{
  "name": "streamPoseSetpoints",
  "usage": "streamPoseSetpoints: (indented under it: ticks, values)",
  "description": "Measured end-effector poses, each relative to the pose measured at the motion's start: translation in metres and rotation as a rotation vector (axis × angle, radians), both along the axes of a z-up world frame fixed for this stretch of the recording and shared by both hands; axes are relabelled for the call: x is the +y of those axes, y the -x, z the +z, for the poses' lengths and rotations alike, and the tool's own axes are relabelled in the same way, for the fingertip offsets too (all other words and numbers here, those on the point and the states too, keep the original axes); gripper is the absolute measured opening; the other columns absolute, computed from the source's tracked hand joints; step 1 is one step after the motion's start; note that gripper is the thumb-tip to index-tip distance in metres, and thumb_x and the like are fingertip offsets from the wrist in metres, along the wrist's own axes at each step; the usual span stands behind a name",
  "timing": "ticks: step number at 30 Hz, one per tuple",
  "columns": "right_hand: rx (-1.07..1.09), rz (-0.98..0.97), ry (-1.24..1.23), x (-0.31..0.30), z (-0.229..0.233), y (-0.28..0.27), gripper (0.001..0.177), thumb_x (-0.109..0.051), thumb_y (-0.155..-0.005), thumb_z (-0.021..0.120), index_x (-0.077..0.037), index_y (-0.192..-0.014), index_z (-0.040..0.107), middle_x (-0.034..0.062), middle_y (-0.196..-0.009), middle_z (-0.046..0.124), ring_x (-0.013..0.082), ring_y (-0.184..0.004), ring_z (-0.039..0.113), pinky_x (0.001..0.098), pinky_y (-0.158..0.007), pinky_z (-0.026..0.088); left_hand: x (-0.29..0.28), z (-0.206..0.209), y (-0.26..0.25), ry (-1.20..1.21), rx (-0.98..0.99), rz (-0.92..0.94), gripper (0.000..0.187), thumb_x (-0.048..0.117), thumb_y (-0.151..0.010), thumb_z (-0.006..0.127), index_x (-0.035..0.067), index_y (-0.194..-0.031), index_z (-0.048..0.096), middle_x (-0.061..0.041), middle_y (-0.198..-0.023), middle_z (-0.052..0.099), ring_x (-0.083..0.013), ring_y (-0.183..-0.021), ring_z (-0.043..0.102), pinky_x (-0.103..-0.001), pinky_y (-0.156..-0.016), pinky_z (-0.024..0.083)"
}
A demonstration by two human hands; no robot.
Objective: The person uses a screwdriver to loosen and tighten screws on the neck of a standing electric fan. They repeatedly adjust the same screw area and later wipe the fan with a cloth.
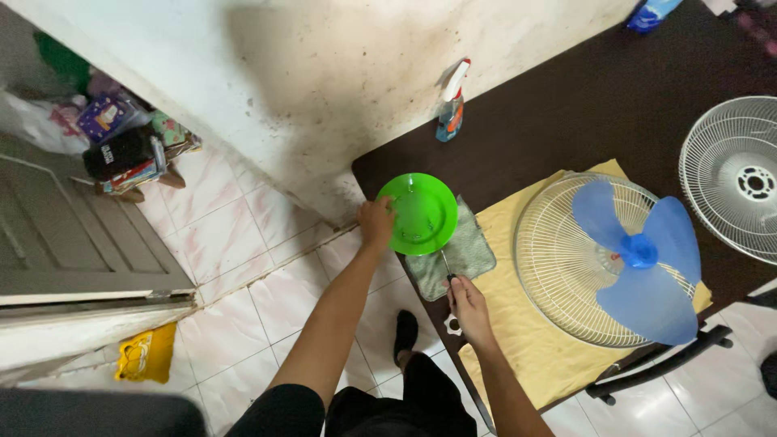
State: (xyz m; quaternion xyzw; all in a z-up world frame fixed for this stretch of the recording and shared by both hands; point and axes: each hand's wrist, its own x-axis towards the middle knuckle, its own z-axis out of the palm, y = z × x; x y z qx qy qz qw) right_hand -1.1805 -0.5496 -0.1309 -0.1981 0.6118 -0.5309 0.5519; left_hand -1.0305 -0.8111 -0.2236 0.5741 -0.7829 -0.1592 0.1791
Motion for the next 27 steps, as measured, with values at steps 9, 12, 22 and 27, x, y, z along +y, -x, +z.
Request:
streamPoseSetpoints:
  ticks: [9,12,22,27]
  values:
    - [0.03,0.226,0.088,0.002,0.017,-0.041,0.03,-0.026,-0.109,0.048,-0.004,-0.1,0.066,-0.0047,-0.066,0.046,0.0045,-0.054,0.038,0.0228,-0.048,0.029,0.12,0.078,-0.112,-0.204,0.553,0.213,0.024,0.026,-0.097,0.072,0.006,-0.11,0.072,-0.009,-0.091,0.074,-0.0205,-0.083,0.069,-0.032,-0.071,0.053]
    - [0.204,0.404,0.175,0.007,0.028,-0.082,0.028,-0.025,-0.108,0.051,-0.003,-0.105,0.068,-0.004,-0.07,0.05,0.0056,-0.059,0.044,0.0238,-0.053,0.036,0.214,0.113,-0.182,-0.267,0.582,0.265,0.021,0.025,-0.098,0.069,0.008,-0.11,0.072,-0.003,-0.087,0.074,-0.0101,-0.078,0.069,-0.027,-0.066,0.051]
    - [-0.074,1.013,0.188,0.102,0.05,-0.29,0.026,-0.019,-0.105,0.045,-0.004,-0.117,0.061,-0.0009,-0.08,0.055,0.008,-0.064,0.046,0.0254,-0.057,0.039,0.556,0.2,-0.398,0.123,0.657,1.008,0.019,0.019,-0.104,0.062,0.008,-0.116,0.071,0.0,-0.092,0.074,-0.0057,-0.078,0.06,-0.023,-0.071,0.049]
    - [-0.284,1.296,0.268,0.208,0.088,-0.401,0.023,-0.02,-0.106,0.051,-0.005,-0.122,0.056,0.0013,-0.078,0.056,0.0092,-0.06,0.046,0.0266,-0.053,0.039,0.739,0.242,-0.454,0.324,0.673,1.247,0.022,0.018,-0.105,0.059,0.006,-0.119,0.069,-0.001,-0.094,0.073,-0.0043,-0.086,0.062,-0.022,-0.078,0.051]
